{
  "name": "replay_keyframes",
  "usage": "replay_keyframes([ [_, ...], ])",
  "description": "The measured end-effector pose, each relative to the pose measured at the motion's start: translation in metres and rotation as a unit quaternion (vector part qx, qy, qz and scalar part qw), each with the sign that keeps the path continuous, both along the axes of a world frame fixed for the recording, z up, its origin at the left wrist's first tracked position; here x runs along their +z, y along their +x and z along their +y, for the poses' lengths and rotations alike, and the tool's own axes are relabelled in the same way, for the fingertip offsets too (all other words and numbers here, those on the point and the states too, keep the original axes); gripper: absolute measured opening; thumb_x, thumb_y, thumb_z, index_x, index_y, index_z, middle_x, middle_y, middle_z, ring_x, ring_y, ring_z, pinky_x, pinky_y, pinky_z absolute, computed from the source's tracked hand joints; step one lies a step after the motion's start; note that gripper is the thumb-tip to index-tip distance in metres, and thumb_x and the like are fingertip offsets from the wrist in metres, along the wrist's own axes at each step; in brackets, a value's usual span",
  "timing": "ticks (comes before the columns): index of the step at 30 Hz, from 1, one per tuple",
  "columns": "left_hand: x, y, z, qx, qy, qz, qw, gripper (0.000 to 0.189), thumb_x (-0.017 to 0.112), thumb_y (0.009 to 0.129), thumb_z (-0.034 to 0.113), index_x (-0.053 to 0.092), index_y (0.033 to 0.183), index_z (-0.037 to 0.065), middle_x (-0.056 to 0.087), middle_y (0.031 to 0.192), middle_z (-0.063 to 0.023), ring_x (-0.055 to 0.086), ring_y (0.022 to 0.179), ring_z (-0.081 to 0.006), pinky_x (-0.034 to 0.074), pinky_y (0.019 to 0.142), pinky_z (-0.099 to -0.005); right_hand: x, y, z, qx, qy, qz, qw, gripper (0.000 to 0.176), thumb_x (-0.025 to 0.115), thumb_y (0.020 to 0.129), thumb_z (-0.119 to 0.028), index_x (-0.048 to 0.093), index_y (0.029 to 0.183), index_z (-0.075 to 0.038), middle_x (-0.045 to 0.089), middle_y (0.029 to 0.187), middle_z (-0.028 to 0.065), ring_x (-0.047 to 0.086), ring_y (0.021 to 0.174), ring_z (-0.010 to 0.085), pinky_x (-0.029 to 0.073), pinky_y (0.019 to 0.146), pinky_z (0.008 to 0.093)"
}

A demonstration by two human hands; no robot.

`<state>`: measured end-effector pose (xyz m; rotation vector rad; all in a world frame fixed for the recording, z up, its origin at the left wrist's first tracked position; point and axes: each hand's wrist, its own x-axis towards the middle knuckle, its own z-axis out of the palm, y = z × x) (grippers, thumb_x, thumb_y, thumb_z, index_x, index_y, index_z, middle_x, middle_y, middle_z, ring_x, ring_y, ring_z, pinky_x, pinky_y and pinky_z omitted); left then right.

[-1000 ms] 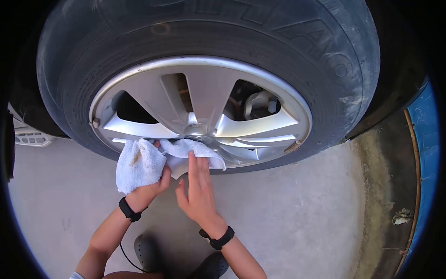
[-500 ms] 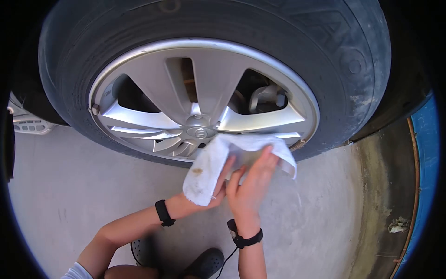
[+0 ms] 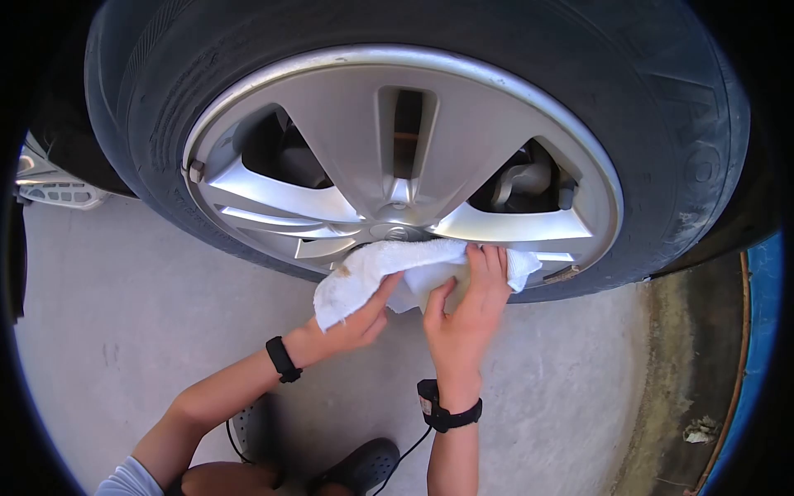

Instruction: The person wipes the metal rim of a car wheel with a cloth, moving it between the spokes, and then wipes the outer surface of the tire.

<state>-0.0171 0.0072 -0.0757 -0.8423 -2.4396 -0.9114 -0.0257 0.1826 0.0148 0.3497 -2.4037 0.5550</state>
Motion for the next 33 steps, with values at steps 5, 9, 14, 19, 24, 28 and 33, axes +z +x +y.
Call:
replay_keyframes([
  [5, -0.037, 0.014, -0.017, 0.061, -0.047, -0.020, 0.997, 0.066, 0.066, 0.078, 0.015, 0.049, 0.140, -0.002, 0.056, 0.131, -0.0219, 0.053, 0.126, -0.0428, 0.040, 0.107, -0.0538, -0.040, 0.006, -0.013, -0.002, 0.026, 0.024, 0.999, 0.061, 0.060, 0.084, 0.002, 0.043, 0.143, 0.001, 0.046, 0.143, 0.0286, 0.042, 0.133, 0.0502, 0.036, 0.109, 0.0560],
  [9, -0.061, 0.023, -0.033, 0.058, -0.042, -0.062, 0.996, 0.064, 0.066, 0.077, 0.014, 0.050, 0.137, -0.004, 0.056, 0.129, -0.0228, 0.055, 0.123, -0.0412, 0.040, 0.106, -0.0525, -0.104, 0.020, -0.018, 0.055, -0.017, -0.138, 0.989, 0.066, 0.060, 0.088, -0.004, 0.033, 0.148, 0.006, 0.031, 0.153, 0.0352, 0.033, 0.138, 0.0559, 0.034, 0.112, 0.0541],
  [14, -0.082, 0.034, -0.040, 0.056, -0.018, -0.123, 0.991, 0.062, 0.065, 0.078, 0.012, 0.049, 0.136, -0.005, 0.057, 0.124, -0.0235, 0.058, 0.116, -0.0405, 0.044, 0.101, -0.0508, -0.145, 0.034, -0.032, 0.039, -0.065, -0.178, 0.981, 0.067, 0.059, 0.090, -0.007, 0.031, 0.149, 0.007, 0.030, 0.151, 0.0391, 0.033, 0.137, 0.0577, 0.036, 0.109, 0.0556],
  [19, -0.083, 0.030, -0.034, 0.059, 0.040, -0.169, 0.983, 0.060, 0.063, 0.081, 0.012, 0.048, 0.137, -0.004, 0.058, 0.121, -0.0226, 0.060, 0.111, -0.0404, 0.048, 0.095, -0.0487, -0.154, 0.042, -0.023, 0.033, -0.095, -0.195, 0.976, 0.067, 0.057, 0.090, -0.006, 0.029, 0.149, 0.008, 0.022, 0.154, 0.0408, 0.024, 0.143, 0.0572, 0.029, 0.114, 0.0556],
  [24, -0.064, 0.016, -0.030, -0.005, 0.007, -0.120, 0.993, 0.058, 0.061, 0.083, 0.010, 0.048, 0.138, -0.002, 0.061, 0.117, -0.0211, 0.061, 0.105, -0.0408, 0.048, 0.091, -0.0495, -0.154, 0.032, -0.011, 0.006, -0.141, -0.103, 0.985, 0.069, 0.056, 0.088, -0.004, 0.027, 0.150, 0.008, 0.024, 0.155, 0.0373, 0.023, 0.144, 0.0550, 0.023, 0.115, 0.0589],
  [28, -0.057, 0.009, -0.014, 0.044, 0.080, -0.103, 0.991, 0.050, 0.061, 0.084, 0.010, 0.053, 0.131, -0.003, 0.063, 0.107, -0.0214, 0.062, 0.101, -0.0415, 0.049, 0.089, -0.0505, -0.141, 0.026, 0.000, 0.012, -0.181, -0.147, 0.972, 0.075, 0.055, 0.090, -0.003, 0.016, 0.153, 0.009, 0.024, 0.157, 0.0346, 0.024, 0.147, 0.0472, 0.019, 0.120, 0.0497],
  [33, -0.082, 0.037, -0.034, 0.072, 0.030, -0.157, 0.984, 0.047, 0.061, 0.084, 0.008, 0.051, 0.127, -0.007, 0.061, 0.109, -0.0295, 0.060, 0.100, -0.0481, 0.048, 0.087, -0.0527, -0.134, 0.024, -0.001, -0.036, -0.153, -0.141, 0.978, 0.070, 0.054, 0.089, -0.003, 0.025, 0.151, 0.008, 0.043, 0.140, 0.0344, 0.044, 0.125, 0.0511, 0.034, 0.108, 0.0501],
])
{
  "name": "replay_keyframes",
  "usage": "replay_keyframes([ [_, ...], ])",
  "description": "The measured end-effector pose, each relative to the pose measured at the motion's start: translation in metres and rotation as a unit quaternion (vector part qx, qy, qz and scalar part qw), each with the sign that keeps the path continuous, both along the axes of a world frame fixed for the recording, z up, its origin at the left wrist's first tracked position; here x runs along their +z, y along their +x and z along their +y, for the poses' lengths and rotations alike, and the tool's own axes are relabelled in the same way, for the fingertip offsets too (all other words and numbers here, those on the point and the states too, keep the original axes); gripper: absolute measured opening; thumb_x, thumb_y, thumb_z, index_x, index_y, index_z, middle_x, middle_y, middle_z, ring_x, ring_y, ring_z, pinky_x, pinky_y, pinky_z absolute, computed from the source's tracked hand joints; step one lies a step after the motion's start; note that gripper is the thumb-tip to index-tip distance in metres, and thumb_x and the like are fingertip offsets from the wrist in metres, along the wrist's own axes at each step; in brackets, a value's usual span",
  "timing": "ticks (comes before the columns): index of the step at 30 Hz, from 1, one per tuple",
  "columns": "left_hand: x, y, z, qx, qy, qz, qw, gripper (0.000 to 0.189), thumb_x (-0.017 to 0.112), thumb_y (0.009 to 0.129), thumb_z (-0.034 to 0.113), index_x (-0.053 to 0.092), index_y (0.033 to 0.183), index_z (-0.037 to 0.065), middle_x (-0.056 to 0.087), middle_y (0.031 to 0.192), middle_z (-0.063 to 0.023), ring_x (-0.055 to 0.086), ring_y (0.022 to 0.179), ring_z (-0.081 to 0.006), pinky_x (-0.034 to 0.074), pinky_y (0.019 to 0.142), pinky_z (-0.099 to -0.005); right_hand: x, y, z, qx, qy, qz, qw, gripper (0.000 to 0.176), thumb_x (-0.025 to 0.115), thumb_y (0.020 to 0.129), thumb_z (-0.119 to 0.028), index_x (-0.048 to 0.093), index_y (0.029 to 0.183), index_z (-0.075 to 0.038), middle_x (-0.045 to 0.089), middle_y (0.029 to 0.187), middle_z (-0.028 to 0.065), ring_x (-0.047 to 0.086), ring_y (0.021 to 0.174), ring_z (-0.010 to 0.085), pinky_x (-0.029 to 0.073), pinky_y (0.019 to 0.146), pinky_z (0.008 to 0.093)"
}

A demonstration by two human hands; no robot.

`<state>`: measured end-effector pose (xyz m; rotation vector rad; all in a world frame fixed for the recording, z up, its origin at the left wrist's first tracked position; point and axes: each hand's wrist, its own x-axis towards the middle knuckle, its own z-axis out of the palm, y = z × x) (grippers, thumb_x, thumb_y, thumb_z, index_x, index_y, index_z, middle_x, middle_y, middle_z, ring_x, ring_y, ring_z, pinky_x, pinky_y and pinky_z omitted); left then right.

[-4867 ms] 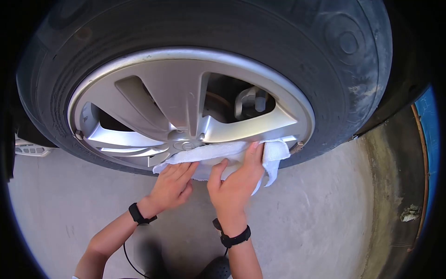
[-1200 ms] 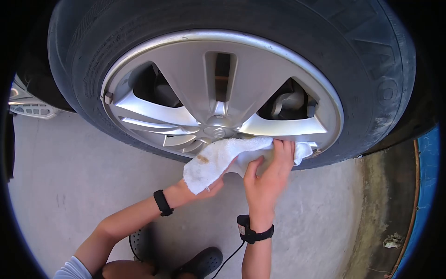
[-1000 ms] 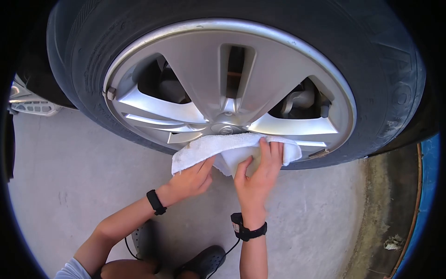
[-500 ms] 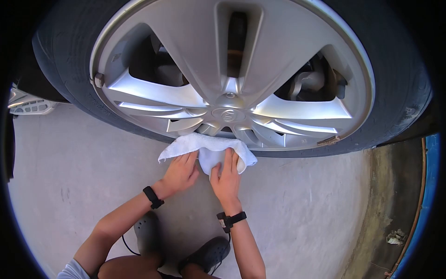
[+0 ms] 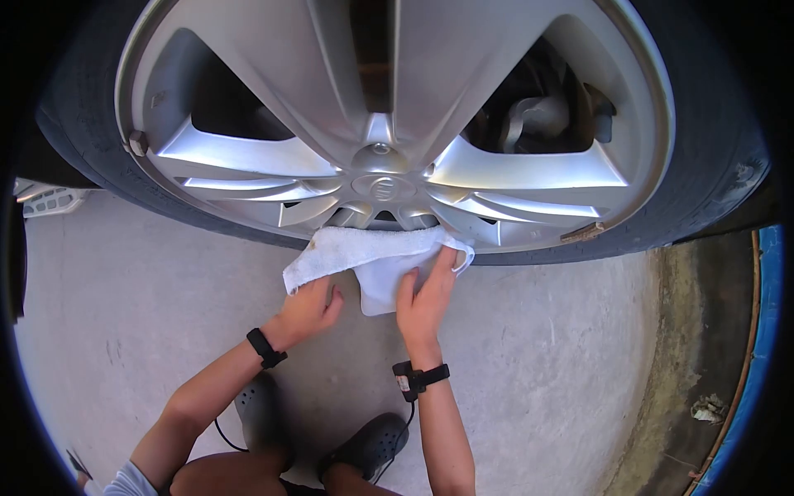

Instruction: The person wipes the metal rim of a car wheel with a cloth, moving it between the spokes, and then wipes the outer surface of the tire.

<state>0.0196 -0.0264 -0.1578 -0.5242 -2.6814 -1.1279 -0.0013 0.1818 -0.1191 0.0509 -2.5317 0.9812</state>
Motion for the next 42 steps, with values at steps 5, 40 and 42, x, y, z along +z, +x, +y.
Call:
replay_keyframes([
  [5, -0.003, 0.000, -0.016, 0.000, 0.001, -0.054, 0.999, 0.047, 0.061, 0.084, 0.008, 0.048, 0.126, -0.008, 0.059, 0.112, -0.0333, 0.058, 0.101, -0.0512, 0.048, 0.087, -0.0544, -0.006, -0.001, 0.006, 0.004, 0.038, 0.015, 0.999, 0.068, 0.054, 0.088, -0.003, 0.027, 0.150, 0.009, 0.046, 0.137, 0.0342, 0.046, 0.121, 0.0520, 0.037, 0.105, 0.0510],
  [40, 0.020, -0.003, 0.019, -0.056, 0.093, 0.025, 0.994, 0.057, 0.061, 0.084, 0.007, 0.045, 0.136, -0.008, 0.056, 0.125, -0.0306, 0.056, 0.112, -0.0509, 0.048, 0.093, -0.0521, 0.010, 0.018, -0.043, 0.147, -0.060, -0.040, 0.987, 0.074, 0.056, 0.088, -0.002, 0.023, 0.152, 0.010, 0.028, 0.155, 0.0347, 0.027, 0.145, 0.0501, 0.025, 0.119, 0.0478],
  [42, 0.012, 0.000, 0.017, -0.085, 0.096, 0.040, 0.991, 0.053, 0.060, 0.085, 0.006, 0.047, 0.135, -0.006, 0.057, 0.122, -0.0292, 0.056, 0.110, -0.0507, 0.048, 0.094, -0.0512, -0.002, 0.017, -0.044, 0.191, -0.126, -0.082, 0.970, 0.075, 0.054, 0.088, 0.001, 0.019, 0.155, 0.007, 0.029, 0.157, 0.0320, 0.028, 0.146, 0.0474, 0.024, 0.120, 0.0457],
])
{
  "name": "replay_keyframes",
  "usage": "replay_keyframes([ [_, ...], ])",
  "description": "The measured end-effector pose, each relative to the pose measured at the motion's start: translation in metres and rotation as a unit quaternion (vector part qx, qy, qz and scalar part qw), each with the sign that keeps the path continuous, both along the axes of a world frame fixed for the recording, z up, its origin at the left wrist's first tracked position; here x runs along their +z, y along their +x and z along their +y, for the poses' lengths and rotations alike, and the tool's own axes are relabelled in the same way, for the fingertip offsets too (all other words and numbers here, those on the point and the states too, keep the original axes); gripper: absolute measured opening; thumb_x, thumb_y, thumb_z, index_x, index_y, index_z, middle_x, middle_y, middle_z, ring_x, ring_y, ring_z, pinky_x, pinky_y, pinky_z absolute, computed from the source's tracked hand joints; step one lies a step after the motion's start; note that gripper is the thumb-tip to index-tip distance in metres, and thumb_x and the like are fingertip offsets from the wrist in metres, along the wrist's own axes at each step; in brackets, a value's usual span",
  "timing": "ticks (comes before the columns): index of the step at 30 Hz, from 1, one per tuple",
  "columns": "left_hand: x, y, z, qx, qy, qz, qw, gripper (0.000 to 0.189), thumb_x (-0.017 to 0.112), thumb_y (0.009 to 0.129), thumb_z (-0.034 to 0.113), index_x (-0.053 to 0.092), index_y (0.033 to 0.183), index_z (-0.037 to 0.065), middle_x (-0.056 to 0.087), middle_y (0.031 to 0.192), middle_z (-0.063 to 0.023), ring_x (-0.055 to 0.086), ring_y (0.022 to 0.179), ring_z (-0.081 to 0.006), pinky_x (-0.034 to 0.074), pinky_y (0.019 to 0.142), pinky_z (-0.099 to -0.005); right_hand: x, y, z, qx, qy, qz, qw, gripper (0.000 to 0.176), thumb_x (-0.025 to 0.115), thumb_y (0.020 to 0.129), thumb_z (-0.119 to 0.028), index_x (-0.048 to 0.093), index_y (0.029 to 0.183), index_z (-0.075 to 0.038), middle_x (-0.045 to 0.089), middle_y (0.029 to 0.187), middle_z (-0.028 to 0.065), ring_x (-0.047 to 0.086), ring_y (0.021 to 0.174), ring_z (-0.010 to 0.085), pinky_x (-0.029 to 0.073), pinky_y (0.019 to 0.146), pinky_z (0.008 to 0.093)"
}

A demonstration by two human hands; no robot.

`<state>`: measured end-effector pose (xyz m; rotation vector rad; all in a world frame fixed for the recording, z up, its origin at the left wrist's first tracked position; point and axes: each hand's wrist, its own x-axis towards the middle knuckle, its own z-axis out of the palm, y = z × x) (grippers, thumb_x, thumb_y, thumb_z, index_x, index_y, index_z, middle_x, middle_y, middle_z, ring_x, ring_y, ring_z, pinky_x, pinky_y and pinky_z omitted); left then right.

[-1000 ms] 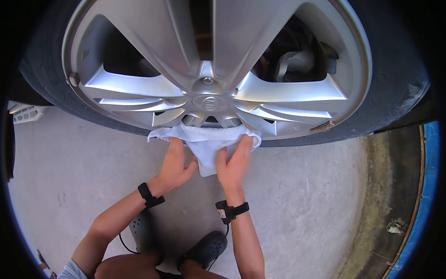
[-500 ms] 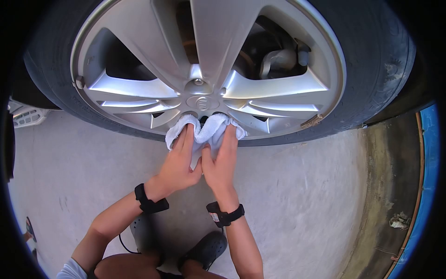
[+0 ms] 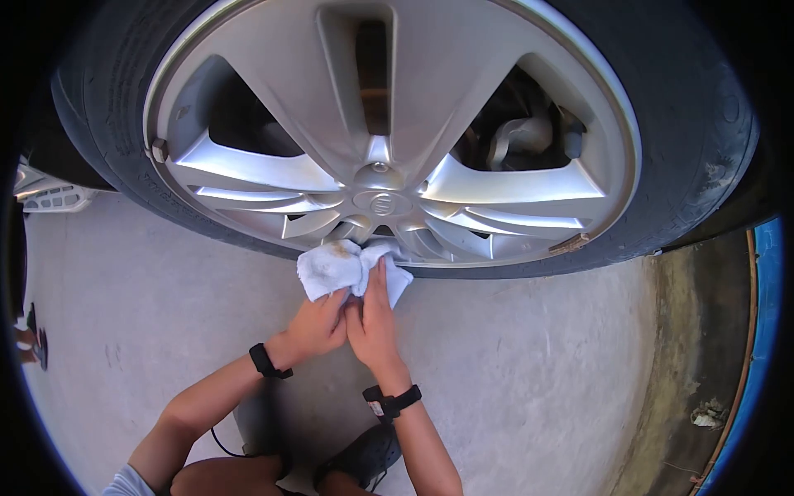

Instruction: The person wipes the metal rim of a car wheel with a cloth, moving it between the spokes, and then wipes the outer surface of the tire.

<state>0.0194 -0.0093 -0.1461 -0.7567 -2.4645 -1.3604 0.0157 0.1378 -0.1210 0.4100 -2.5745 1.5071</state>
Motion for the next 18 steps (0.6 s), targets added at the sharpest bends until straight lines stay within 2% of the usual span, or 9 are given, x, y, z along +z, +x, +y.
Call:
replay_keyframes([
  [2, -0.003, 0.004, -0.001, -0.044, -0.003, -0.012, 0.999, 0.051, 0.059, 0.084, 0.004, 0.049, 0.133, -0.004, 0.059, 0.121, -0.0278, 0.057, 0.110, -0.0503, 0.048, 0.094, -0.0502, -0.013, 0.000, -0.001, 0.012, -0.085, -0.049, 0.995, 0.076, 0.053, 0.088, 0.003, 0.018, 0.156, 0.006, 0.030, 0.157, 0.0306, 0.030, 0.146, 0.0456, 0.024, 0.119, 0.0443],
  [5, 0.033, -0.004, -0.002, -0.074, 0.076, -0.165, 0.981, 0.053, 0.060, 0.082, 0.003, 0.050, 0.135, -0.001, 0.059, 0.123, -0.0256, 0.056, 0.112, -0.0493, 0.047, 0.097, -0.0484, 0.025, -0.007, 0.002, 0.036, -0.140, -0.062, 0.987, 0.076, 0.052, 0.088, 0.005, 0.019, 0.156, 0.005, 0.040, 0.152, 0.0248, 0.040, 0.141, 0.0346, 0.029, 0.116, 0.0399],
  [7, 0.050, -0.019, 0.003, -0.086, 0.122, -0.099, 0.984, 0.056, 0.061, 0.080, 0.003, 0.050, 0.135, 0.000, 0.060, 0.123, -0.0247, 0.057, 0.112, -0.0478, 0.046, 0.098, -0.0477, 0.037, -0.016, 0.007, 0.051, -0.221, -0.102, 0.969, 0.070, 0.054, 0.090, 0.004, 0.026, 0.153, 0.004, 0.046, 0.147, 0.0194, 0.045, 0.136, 0.0246, 0.032, 0.113, 0.0371],
  [8, 0.053, -0.023, 0.008, -0.089, 0.146, -0.068, 0.983, 0.057, 0.062, 0.079, 0.002, 0.051, 0.135, 0.000, 0.060, 0.123, -0.0243, 0.057, 0.112, -0.0471, 0.046, 0.099, -0.0473, 0.035, -0.014, 0.009, 0.039, -0.235, -0.127, 0.963, 0.065, 0.054, 0.090, 0.003, 0.030, 0.151, 0.004, 0.048, 0.145, 0.0185, 0.046, 0.134, 0.0240, 0.033, 0.113, 0.0369],
  [9, 0.051, -0.027, 0.016, -0.050, 0.183, 0.012, 0.982, 0.053, 0.062, 0.077, 0.004, 0.054, 0.130, 0.002, 0.064, 0.108, -0.0210, 0.058, 0.100, -0.0468, 0.048, 0.089, -0.0485, 0.032, -0.012, 0.010, 0.028, -0.248, -0.150, 0.957, 0.061, 0.055, 0.091, 0.002, 0.034, 0.149, 0.004, 0.050, 0.143, 0.0176, 0.047, 0.133, 0.0234, 0.034, 0.112, 0.0367],
  [11, 0.042, -0.033, 0.015, -0.076, 0.159, 0.050, 0.983, 0.052, 0.061, 0.078, 0.004, 0.055, 0.129, 0.002, 0.063, 0.109, -0.0213, 0.058, 0.099, -0.0461, 0.048, 0.088, -0.0480, 0.022, -0.012, 0.018, 0.037, -0.221, -0.153, 0.963, 0.046, 0.057, 0.093, -0.002, 0.048, 0.138, 0.004, 0.057, 0.134, 0.0141, 0.051, 0.128, 0.0229, 0.036, 0.110, 0.0362],
  [12, 0.039, -0.035, 0.014, -0.088, 0.147, 0.068, 0.983, 0.051, 0.060, 0.078, 0.004, 0.055, 0.129, 0.003, 0.063, 0.109, -0.0215, 0.059, 0.098, -0.0457, 0.048, 0.088, -0.0478, 0.018, -0.014, 0.020, 0.027, -0.220, -0.148, 0.964, 0.044, 0.056, 0.094, -0.003, 0.050, 0.137, 0.004, 0.058, 0.133, 0.0136, 0.052, 0.127, 0.0228, 0.037, 0.109, 0.0364],
  [15, 0.033, -0.033, 0.015, -0.106, 0.120, 0.019, 0.987, 0.054, 0.060, 0.079, 0.004, 0.052, 0.132, 0.003, 0.062, 0.110, -0.0227, 0.059, 0.097, -0.0447, 0.049, 0.087, -0.0473, 0.006, -0.014, 0.022, 0.006, -0.216, -0.140, 0.966, 0.041, 0.055, 0.095, -0.004, 0.051, 0.135, 0.003, 0.059, 0.130, 0.0137, 0.054, 0.124, 0.0238, 0.039, 0.107, 0.0370],
  [18, 0.031, -0.039, 0.018, -0.081, 0.151, -0.218, 0.961, 0.065, 0.060, 0.082, 0.004, 0.038, 0.144, 0.001, 0.060, 0.111, -0.0252, 0.059, 0.104, -0.0459, 0.048, 0.091, -0.0465, 0.002, -0.038, 0.021, 0.013, -0.174, -0.138, 0.975, 0.044, 0.051, 0.096, -0.004, 0.046, 0.139, 0.004, 0.058, 0.129, 0.0175, 0.056, 0.123, 0.0281, 0.039, 0.107, 0.0381],
])
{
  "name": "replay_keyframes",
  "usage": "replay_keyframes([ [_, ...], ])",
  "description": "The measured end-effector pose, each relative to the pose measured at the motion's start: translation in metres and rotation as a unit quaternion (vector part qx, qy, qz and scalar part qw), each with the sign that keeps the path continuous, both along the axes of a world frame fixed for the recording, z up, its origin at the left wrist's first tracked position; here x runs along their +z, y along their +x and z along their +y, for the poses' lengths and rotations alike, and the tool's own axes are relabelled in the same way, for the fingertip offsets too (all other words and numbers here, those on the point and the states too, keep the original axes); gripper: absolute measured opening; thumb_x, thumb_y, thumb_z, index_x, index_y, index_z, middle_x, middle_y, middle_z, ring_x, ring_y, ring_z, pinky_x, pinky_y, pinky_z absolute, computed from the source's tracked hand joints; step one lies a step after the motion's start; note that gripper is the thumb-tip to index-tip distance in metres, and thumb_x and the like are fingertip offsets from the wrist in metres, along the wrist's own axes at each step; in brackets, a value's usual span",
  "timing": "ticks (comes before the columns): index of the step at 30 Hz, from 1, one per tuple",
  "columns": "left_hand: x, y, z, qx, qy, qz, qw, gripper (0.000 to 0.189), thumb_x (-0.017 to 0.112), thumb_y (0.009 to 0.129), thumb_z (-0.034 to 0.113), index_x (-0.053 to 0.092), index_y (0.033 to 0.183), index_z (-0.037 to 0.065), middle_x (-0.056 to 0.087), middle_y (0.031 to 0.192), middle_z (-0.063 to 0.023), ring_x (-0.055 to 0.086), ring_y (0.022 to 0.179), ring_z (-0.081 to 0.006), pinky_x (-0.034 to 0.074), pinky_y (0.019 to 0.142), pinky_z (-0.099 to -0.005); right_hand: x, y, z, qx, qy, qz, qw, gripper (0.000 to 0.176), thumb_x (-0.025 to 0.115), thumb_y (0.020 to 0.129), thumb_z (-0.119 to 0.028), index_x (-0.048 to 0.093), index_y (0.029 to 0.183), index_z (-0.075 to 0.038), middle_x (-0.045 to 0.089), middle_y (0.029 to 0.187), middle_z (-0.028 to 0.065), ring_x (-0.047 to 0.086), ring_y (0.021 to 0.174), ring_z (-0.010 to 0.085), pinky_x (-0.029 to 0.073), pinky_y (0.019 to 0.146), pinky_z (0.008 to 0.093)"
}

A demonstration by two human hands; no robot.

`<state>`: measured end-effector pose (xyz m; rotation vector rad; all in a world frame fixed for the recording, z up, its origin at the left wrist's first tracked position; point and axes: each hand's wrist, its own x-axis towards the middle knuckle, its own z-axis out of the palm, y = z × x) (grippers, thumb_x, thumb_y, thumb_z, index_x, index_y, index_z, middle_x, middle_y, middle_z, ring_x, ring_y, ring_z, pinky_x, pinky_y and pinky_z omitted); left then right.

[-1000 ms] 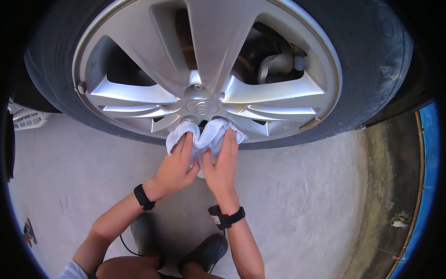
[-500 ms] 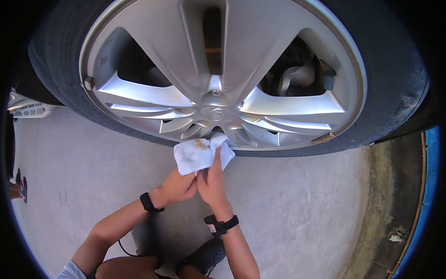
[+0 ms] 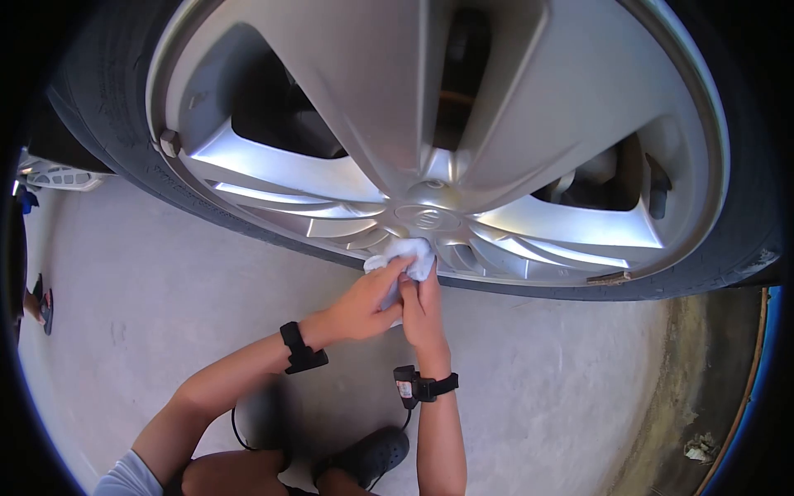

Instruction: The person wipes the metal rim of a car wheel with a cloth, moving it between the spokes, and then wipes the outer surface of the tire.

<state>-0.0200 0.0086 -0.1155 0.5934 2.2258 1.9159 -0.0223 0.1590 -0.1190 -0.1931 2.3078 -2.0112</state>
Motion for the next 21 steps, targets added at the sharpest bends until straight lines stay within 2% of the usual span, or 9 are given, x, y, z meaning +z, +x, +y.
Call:
replay_keyframes([
  [1, -0.014, -0.008, 0.004, 0.008, -0.011, 0.015, 1.000, 0.070, 0.059, 0.085, 0.005, 0.030, 0.148, 0.001, 0.059, 0.107, -0.0261, 0.059, 0.101, -0.0456, 0.048, 0.086, -0.0474, 0.007, -0.005, -0.002, 0.006, 0.030, -0.015, 0.999, 0.044, 0.049, 0.097, -0.005, 0.043, 0.140, 0.004, 0.058, 0.128, 0.0190, 0.056, 0.122, 0.0302, 0.039, 0.108, 0.0384],
  [2, -0.030, -0.008, 0.008, 0.021, -0.034, 0.031, 0.999, 0.069, 0.060, 0.086, 0.007, 0.030, 0.148, 0.001, 0.059, 0.107, -0.0261, 0.059, 0.101, -0.0456, 0.048, 0.086, -0.0475, 0.009, -0.009, -0.003, 0.012, 0.063, -0.025, 0.998, 0.045, 0.048, 0.098, -0.005, 0.041, 0.142, 0.004, 0.058, 0.128, 0.0204, 0.056, 0.122, 0.0323, 0.039, 0.108, 0.0386],
  [3, -0.031, -0.007, 0.011, 0.034, -0.057, 0.047, 0.997, 0.068, 0.060, 0.086, 0.008, 0.031, 0.147, 0.000, 0.059, 0.108, -0.0261, 0.059, 0.100, -0.0456, 0.048, 0.087, -0.0477, 0.010, -0.009, -0.005, 0.016, 0.087, -0.013, 0.996, 0.050, 0.046, 0.098, -0.006, 0.035, 0.145, 0.006, 0.054, 0.132, 0.0270, 0.050, 0.129, 0.0426, 0.035, 0.112, 0.0414],
  [7, -0.033, 0.012, 0.019, 0.126, -0.146, 0.083, 0.978, 0.064, 0.062, 0.089, 0.016, 0.035, 0.144, -0.003, 0.062, 0.109, -0.0229, 0.063, 0.098, -0.0410, 0.050, 0.084, -0.0481, -0.007, -0.002, -0.002, 0.024, 0.305, 0.134, 0.943, 0.053, 0.048, 0.096, -0.008, 0.033, 0.144, 0.012, 0.045, 0.144, 0.0318, 0.037, 0.140, 0.0470, 0.030, 0.117, 0.0477],
  [10, -0.043, 0.027, 0.017, 0.106, -0.332, 0.129, 0.928, 0.061, 0.064, 0.088, 0.021, 0.041, 0.138, -0.004, 0.064, 0.110, -0.0187, 0.067, 0.096, -0.0341, 0.053, 0.079, -0.0460, -0.008, 0.020, 0.006, 0.032, 0.430, 0.121, 0.894, 0.058, 0.050, 0.096, -0.008, 0.030, 0.144, 0.016, 0.036, 0.150, 0.0342, 0.029, 0.144, 0.0481, 0.026, 0.120, 0.0510],
  [12, -0.048, 0.020, 0.020, 0.063, -0.325, 0.163, 0.929, 0.060, 0.065, 0.086, 0.022, 0.044, 0.136, -0.004, 0.065, 0.109, -0.0165, 0.067, 0.096, -0.0304, 0.054, 0.076, -0.0449, -0.010, 0.029, 0.004, -0.005, 0.471, 0.085, 0.878, 0.062, 0.051, 0.096, -0.010, 0.027, 0.146, 0.017, 0.032, 0.153, 0.0353, 0.028, 0.145, 0.0489, 0.024, 0.121, 0.0518],
  [15, -0.036, -0.001, 0.025, 0.034, -0.316, 0.192, 0.929, 0.055, 0.066, 0.085, 0.022, 0.048, 0.132, -0.003, 0.066, 0.107, -0.0151, 0.068, 0.096, -0.0283, 0.055, 0.074, -0.0432, -0.008, 0.033, 0.003, -0.065, 0.514, 0.130, 0.845, 0.061, 0.052, 0.097, -0.011, 0.028, 0.147, 0.015, 0.031, 0.154, 0.0347, 0.029, 0.145, 0.0486, 0.025, 0.120, 0.0538],
  [19, -0.034, 0.002, 0.017, 0.039, -0.302, 0.182, 0.935, 0.052, 0.065, 0.086, 0.021, 0.050, 0.130, -0.001, 0.067, 0.107, -0.0143, 0.068, 0.098, -0.0282, 0.056, 0.076, -0.0418, -0.016, 0.031, -0.002, -0.072, 0.426, 0.132, 0.892, 0.064, 0.053, 0.098, -0.012, 0.025, 0.150, 0.013, 0.029, 0.155, 0.0349, 0.028, 0.145, 0.0498, 0.023, 0.120, 0.0552],
  [21, -0.037, 0.010, 0.003, 0.056, -0.335, 0.213, 0.916, 0.053, 0.065, 0.086, 0.020, 0.050, 0.132, -0.001, 0.067, 0.110, -0.0142, 0.068, 0.099, -0.0287, 0.055, 0.080, -0.0419, -0.018, 0.032, -0.011, -0.062, 0.409, 0.122, 0.902, 0.065, 0.054, 0.098, -0.012, 0.024, 0.151, 0.011, 0.027, 0.156, 0.0352, 0.027, 0.145, 0.0504, 0.022, 0.120, 0.0537],
])
